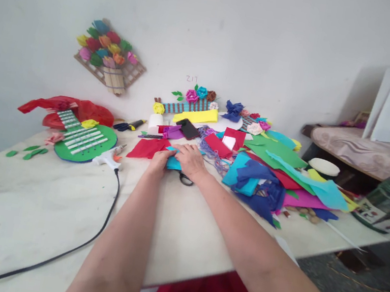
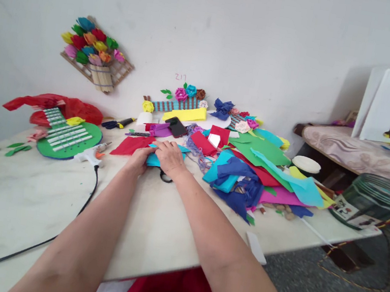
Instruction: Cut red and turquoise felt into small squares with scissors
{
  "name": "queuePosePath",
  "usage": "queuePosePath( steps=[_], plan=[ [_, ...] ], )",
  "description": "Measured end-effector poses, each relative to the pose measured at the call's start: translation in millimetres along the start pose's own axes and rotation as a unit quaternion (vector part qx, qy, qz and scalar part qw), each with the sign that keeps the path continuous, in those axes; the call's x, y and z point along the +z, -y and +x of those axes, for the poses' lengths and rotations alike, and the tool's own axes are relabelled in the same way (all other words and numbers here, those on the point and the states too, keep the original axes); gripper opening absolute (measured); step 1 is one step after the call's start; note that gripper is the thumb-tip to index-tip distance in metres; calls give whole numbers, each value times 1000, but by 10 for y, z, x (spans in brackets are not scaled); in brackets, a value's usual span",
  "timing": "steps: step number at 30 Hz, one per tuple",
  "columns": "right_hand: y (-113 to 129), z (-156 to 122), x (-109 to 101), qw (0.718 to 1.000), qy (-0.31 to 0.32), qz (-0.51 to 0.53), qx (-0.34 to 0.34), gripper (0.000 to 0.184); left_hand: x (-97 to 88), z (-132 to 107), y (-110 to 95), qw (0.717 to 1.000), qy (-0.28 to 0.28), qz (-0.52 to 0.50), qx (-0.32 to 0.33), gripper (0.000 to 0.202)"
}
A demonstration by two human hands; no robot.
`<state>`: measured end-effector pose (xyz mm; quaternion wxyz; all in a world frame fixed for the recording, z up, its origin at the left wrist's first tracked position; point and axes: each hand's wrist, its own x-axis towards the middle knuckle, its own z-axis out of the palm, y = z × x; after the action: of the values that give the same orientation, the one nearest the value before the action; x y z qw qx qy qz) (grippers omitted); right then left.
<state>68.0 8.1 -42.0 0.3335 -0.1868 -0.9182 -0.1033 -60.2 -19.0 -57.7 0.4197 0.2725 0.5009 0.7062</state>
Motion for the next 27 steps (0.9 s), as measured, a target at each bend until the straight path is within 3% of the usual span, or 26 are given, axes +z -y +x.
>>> queuePosePath(
  steps=[5, 9, 17, 24, 27],
  plan=[
    [-62, 15, 47, 985, -60, 93, 129, 20, -14, 28, 22, 1000, -4, 12, 2, 14],
    [-168, 12, 52, 969, -120, 127, 176, 24, -35, 40, 23, 999, -2, 32, -7, 18],
    [-69, -18, -93, 999, -22, 29, 29, 21, -48, 63, 46, 1000, 8, -2, -2, 18],
    [-24, -19, -88, 1000, 1, -11, -7, 20, -43, 70, 43, 999, 26, 20, -9, 18],
    [-29, -1, -47, 1000, 9, -23, -19, 23, -22, 51, 30, 999, 2, 31, -16, 16]
  ],
)
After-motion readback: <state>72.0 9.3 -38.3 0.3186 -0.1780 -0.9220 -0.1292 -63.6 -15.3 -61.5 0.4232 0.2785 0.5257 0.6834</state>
